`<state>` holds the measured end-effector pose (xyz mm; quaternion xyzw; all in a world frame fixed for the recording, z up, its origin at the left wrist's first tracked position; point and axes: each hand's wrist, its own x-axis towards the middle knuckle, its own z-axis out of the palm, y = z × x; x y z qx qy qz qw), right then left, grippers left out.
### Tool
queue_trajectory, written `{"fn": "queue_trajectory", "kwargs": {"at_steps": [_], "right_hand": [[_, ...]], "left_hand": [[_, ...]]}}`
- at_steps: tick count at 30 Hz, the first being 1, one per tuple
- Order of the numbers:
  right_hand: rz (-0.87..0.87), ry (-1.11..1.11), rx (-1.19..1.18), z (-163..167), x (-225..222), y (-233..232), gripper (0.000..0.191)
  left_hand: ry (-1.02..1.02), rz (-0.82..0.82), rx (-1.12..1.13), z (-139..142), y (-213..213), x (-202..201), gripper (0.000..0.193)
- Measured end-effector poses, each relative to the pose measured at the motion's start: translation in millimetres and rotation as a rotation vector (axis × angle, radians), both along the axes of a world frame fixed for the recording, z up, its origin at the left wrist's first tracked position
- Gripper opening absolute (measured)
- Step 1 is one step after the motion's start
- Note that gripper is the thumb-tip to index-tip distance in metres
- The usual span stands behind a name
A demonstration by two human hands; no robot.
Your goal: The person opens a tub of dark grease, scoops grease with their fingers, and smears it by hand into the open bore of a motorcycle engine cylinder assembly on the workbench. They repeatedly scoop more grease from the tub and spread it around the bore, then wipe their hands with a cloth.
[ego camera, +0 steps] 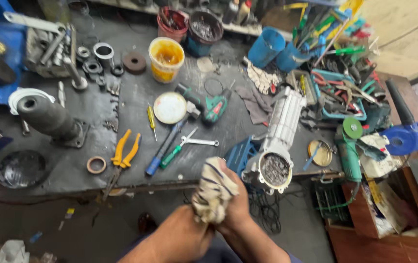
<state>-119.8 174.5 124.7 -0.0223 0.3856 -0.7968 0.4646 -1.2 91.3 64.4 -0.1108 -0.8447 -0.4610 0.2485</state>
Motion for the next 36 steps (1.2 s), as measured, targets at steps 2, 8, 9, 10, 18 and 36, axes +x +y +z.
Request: {"fn": "queue_trajectory", "kwargs": {"at_steps": [2,8,9,10,18,36], "right_hand": [[0.173,0.028,-0.153,17,-4,5,0.04],[0.32,0.174,-0.49,43,0,19,0.052],[0.229,0.188,-0.533,46,-2,23,0.054],[0.146,0.193,-0.547,48,-4,24,0.057],[0.119,-0.072,0.121,-23,33,3,0.101],[0.103,1.973,0.178,-27,18,28,0.042]], "left_hand": [[-0.31,-0.398,0.533,12,-7,2,0.02],[-0.567,-0.898,0.792,13,-14,6,0.036],[-0.56,-0.884,0.821,13,-15,8,0.039],[-0.492,-0.767,0.921,14,-17,9,0.042],[0.457,0.519,-0.281,26,-51,13,0.055],[-0.254,0.016,1.761,27,-58,-12,0.065]]}}
